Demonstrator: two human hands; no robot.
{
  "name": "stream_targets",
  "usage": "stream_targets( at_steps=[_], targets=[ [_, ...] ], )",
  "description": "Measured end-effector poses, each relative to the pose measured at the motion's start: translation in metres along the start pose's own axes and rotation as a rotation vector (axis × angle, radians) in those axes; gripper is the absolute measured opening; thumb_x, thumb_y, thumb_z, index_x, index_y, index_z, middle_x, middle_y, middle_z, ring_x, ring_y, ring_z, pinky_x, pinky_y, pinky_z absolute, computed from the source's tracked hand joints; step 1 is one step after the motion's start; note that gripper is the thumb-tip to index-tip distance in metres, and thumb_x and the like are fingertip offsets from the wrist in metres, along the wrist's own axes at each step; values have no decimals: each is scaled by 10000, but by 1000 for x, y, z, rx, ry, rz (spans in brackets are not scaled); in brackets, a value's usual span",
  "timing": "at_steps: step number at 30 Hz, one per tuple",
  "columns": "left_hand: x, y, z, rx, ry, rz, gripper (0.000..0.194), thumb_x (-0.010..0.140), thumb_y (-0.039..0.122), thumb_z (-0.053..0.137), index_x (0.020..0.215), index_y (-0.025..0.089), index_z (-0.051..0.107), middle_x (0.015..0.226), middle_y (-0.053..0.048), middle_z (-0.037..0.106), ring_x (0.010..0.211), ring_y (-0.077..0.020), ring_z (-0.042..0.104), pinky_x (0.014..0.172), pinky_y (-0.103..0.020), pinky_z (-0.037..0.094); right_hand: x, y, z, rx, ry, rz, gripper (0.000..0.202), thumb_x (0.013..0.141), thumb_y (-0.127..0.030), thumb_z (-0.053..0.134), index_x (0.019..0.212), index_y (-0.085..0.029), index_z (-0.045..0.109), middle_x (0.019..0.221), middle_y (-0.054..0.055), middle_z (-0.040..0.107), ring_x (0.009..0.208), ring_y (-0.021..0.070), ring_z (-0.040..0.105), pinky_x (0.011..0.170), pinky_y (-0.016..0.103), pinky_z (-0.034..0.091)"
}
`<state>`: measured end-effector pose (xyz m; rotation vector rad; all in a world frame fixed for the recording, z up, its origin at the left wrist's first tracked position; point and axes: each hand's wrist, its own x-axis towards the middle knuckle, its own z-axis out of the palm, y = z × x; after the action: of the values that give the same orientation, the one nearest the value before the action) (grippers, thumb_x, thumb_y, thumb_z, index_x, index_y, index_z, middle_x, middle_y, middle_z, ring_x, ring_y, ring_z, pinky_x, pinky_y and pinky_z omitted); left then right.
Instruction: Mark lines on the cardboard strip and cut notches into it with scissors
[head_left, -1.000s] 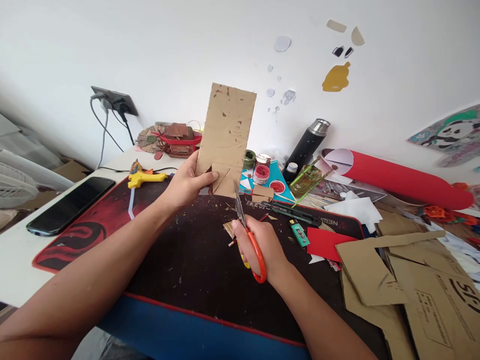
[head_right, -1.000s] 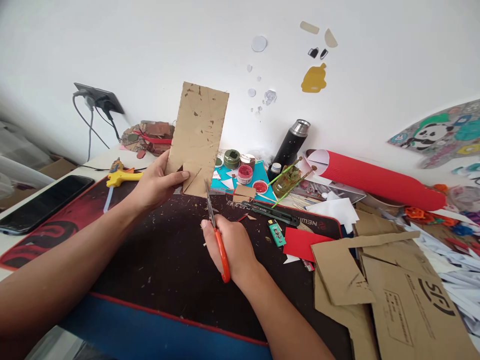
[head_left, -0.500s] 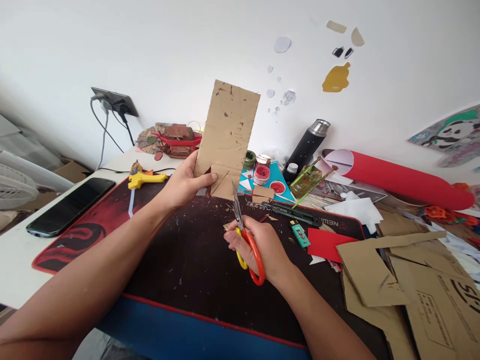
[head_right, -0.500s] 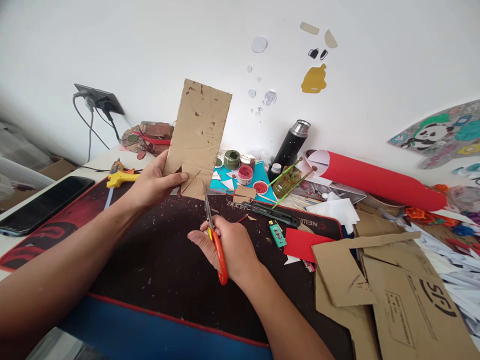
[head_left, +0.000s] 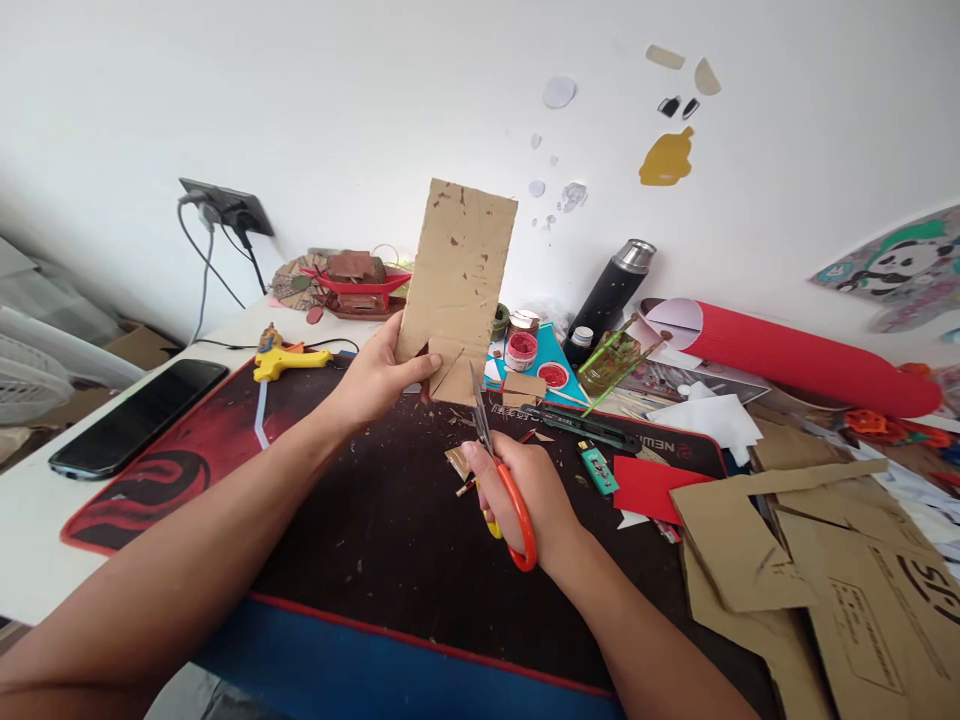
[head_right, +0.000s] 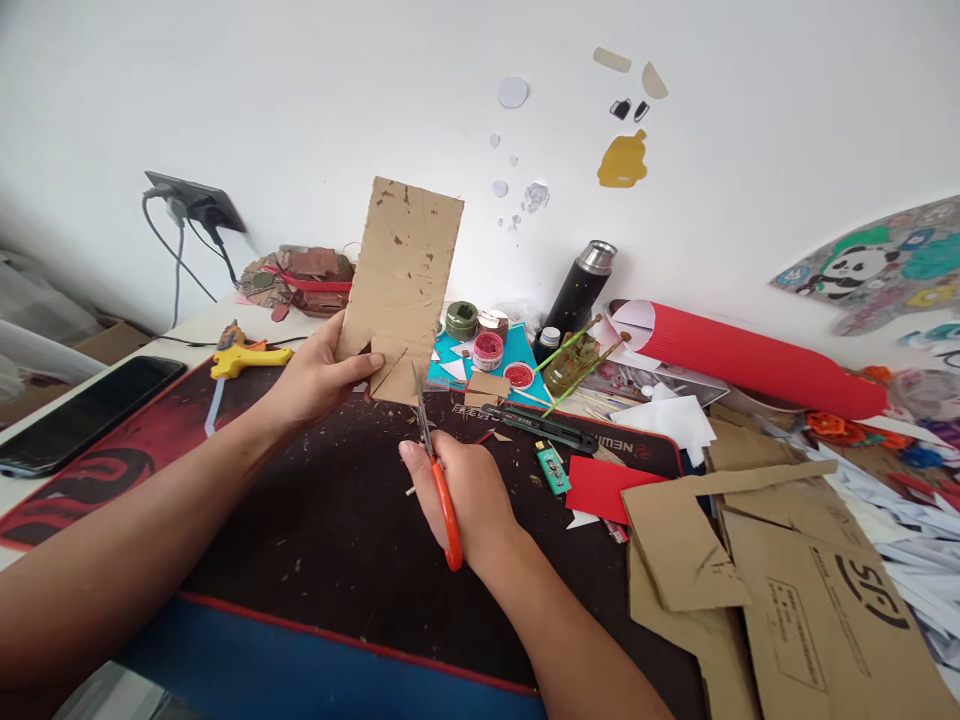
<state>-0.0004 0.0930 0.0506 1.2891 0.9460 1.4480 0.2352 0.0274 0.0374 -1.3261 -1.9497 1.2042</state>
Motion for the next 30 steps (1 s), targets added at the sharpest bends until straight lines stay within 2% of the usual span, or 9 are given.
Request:
stream_targets(
  at_steps=[4,10,14,21,26,30],
  targets=[
    [0,0,2,-13,-1,-1,645,771,346,961,1317,229,637,1104,-60,750,793,-219,742,645,-301,622,0,-1,2,14,4,5,444,1125,-581,508,838,-254,595,549,-22,618,469,174,633,543,266,471],
    [0,-1,3,-24,5,-2,639,762,346,960,1298,225,634,1229,-98,762,829,-234,762,605,-286,605,0,0,4,16,9,6,428,1139,-550,484,829,-264,559,533,-31,587,456,173,616,541,265,482],
    [0,-2,3,-19,1,0,618,772,350,951,1293,228,641,1228,-100,767,859,-249,773,603,-283,609,-1,-1,4,-7,7,12,423,1141,-529,472,820,-263,544,529,-29,590,445,170,606,533,263,479],
    [-1,-2,2,-36,4,-14,658,769,329,955,1333,237,629,1194,-86,760,729,-186,712,495,-234,526,0,-2,4,-34,13,16,416,1130,-516,476,795,-271,497,509,-35,576,429,172,605,523,265,444],
    [-1,0,3,-22,-2,-8,650,763,292,942,1327,230,625,1161,-77,762,776,-214,734,614,-290,588,1,-3,4,-104,71,-49,422,1112,-480,487,747,-268,473,549,-10,584,521,187,628,552,276,404],
    [-1,1,4,-27,-4,0,622,764,285,937,1306,230,635,1089,-59,750,763,-215,730,637,-308,604,2,-4,5,-143,103,-74,424,1102,-462,492,728,-262,482,583,10,610,577,198,650,554,280,380]
  ],
)
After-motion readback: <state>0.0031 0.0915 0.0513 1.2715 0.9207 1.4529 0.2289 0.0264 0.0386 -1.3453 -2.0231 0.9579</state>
